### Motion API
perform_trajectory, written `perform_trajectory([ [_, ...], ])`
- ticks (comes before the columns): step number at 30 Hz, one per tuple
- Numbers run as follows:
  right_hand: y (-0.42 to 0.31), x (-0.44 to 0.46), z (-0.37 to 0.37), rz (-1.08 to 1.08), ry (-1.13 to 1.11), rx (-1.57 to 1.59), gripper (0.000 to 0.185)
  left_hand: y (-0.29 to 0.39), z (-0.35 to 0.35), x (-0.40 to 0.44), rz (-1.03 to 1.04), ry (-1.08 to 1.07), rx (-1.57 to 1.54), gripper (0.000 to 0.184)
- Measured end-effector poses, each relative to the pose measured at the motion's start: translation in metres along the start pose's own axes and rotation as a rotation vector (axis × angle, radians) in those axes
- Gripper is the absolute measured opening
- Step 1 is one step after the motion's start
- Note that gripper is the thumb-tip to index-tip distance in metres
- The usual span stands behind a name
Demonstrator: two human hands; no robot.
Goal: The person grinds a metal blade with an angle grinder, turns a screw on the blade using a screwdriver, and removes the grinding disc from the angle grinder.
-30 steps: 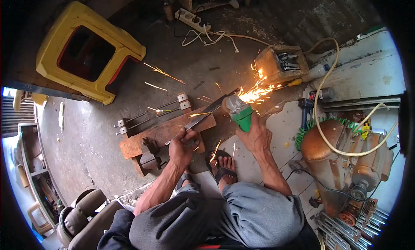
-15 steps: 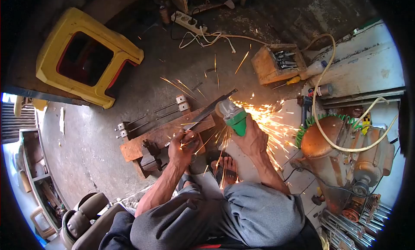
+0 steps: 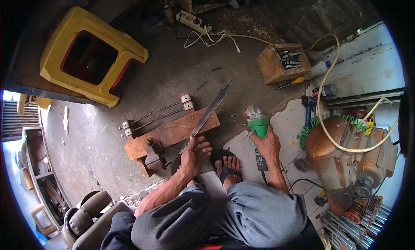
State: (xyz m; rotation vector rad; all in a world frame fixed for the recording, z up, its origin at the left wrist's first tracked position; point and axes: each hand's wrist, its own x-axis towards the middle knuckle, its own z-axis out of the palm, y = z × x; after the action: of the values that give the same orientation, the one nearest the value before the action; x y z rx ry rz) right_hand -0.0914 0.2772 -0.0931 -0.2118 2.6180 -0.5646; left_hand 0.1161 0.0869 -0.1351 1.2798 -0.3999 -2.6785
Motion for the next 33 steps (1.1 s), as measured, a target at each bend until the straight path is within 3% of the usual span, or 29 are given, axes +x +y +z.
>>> perform_trajectory([
  [4, 0.002, -0.001, 0.003, -0.014, -0.005, 0.004, 0.063, -0.006, 0.007, -0.012, -0.162, 0.081, 0.254, 0.048],
  [6, 0.004, 0.001, 0.003, -0.019, -0.012, 0.000, 0.064, -0.011, 0.013, -0.023, 0.183, -0.036, 1.053, 0.037],
  [7, 0.004, 0.001, 0.003, -0.020, -0.016, -0.002, 0.065, -0.002, 0.035, -0.037, 0.396, 0.036, 1.268, 0.023],
  [8, 0.003, 0.001, 0.003, -0.034, -0.009, 0.004, 0.065, 0.001, 0.034, -0.032, 0.395, 0.039, 1.266, 0.023],
  [10, 0.003, 0.002, 0.003, -0.048, -0.003, 0.011, 0.066, 0.012, 0.026, -0.024, 1.180, 0.043, 1.623, 0.025],
  [11, 0.003, 0.002, 0.005, -0.047, -0.010, 0.015, 0.065, 0.017, 0.022, -0.024, 1.156, 0.081, 1.709, 0.039],
  [14, 0.001, 0.003, 0.005, -0.047, -0.021, 0.023, 0.065, 0.025, 0.017, -0.023, 1.183, 0.250, 1.884, 0.050],
  [15, -0.001, 0.002, 0.005, -0.047, -0.026, 0.024, 0.065, 0.025, 0.013, -0.026, 1.079, 0.240, 1.918, 0.058],
  [21, -0.006, 0.000, 0.005, -0.022, -0.060, 0.036, 0.063, 0.021, -0.001, -0.032, 1.003, 0.339, 2.037, 0.064],
  [28, -0.007, 0.001, 0.008, -0.032, -0.026, 0.052, 0.057, 0.023, 0.001, -0.040, 0.914, 0.355, 1.874, 0.050],
  [30, -0.010, -0.001, 0.006, -0.019, -0.029, 0.041, 0.057, 0.024, -0.001, -0.037, 0.782, 0.395, 1.526, 0.041],
  [32, -0.012, -0.003, 0.003, -0.029, -0.028, 0.057, 0.056, 0.028, 0.002, -0.037, 0.878, 0.399, 1.537, 0.033],
  [33, -0.013, -0.004, 0.003, -0.043, -0.026, 0.076, 0.056, 0.029, 0.003, -0.037, 0.747, 0.381, 1.456, 0.033],
])
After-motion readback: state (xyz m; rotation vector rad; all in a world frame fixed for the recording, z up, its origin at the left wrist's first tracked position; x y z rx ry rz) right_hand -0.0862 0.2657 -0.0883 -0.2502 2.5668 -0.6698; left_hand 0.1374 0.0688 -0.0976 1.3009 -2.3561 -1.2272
